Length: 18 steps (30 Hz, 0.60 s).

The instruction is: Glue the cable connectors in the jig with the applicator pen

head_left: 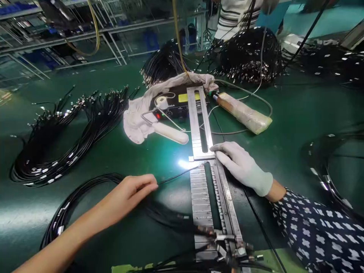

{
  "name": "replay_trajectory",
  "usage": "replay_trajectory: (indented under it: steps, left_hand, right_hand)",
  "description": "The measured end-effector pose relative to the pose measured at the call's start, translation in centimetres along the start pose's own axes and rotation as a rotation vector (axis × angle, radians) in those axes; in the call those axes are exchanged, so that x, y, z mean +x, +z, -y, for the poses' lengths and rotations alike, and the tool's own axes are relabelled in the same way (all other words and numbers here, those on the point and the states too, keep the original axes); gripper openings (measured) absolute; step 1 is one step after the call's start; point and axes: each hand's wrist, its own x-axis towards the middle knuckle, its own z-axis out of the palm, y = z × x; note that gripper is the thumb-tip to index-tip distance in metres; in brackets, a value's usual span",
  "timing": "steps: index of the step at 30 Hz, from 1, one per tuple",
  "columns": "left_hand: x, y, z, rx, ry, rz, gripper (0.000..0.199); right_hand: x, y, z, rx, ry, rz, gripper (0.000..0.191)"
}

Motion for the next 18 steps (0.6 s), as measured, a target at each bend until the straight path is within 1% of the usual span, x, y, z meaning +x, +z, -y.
replay_trajectory:
  steps: [2, 3, 4, 6, 8, 10, 13, 16, 18]
  left_hand:
    - [-0.7, 0.2, 0.4, 0.065, -0.02, 0.042, 0.039]
    - [-0.8, 0.3, 0.5, 0.12, -0.008, 0.039, 0.038]
    - [-0.7, 0.6, 0.6, 0.187, 0.017, 0.013, 0.035]
    - [-0.2, 1.4, 0.5, 0.316, 0.094, -0.093, 0.026]
    - [1.0, 2.6, -0.2, 0.375, 0.19, -0.198, 0.026]
    - [2.4, 4.0, -1.2, 0.336, 0.275, -0.238, 0.026]
    - [4.2, 5.3, -2.4, 0.18, 0.367, -0.231, 0.014]
    - [5.3, 5.0, -2.7, 0.062, 0.46, -0.226, 0.014]
    - [6.0, 4.1, -2.7, 0.072, 0.533, -0.223, 0.02]
  right_hand:
    - [-0.8, 0.0, 0.0, -0.015, 0.021, 0.016, 0.028]
    - [-1.3, 0.0, -0.1, -0.018, 0.039, 0.015, 0.029]
    - [-1.9, 0.0, -0.3, -0.017, 0.055, 0.009, 0.03]
    - [-3.2, 0.1, -0.6, 0.015, 0.079, -0.036, 0.034]
    - [-4.2, 0.2, -0.9, 0.066, 0.091, -0.102, 0.036]
    - [-4.7, 0.3, -1.2, 0.102, 0.109, -0.15, 0.035]
    - [-4.6, 0.5, -1.5, 0.127, 0.131, -0.159, 0.033]
    - [-4.2, 0.6, -2.0, 0.162, 0.129, -0.161, 0.032]
    - [-4.2, 0.7, -2.0, 0.182, 0.131, -0.166, 0.031]
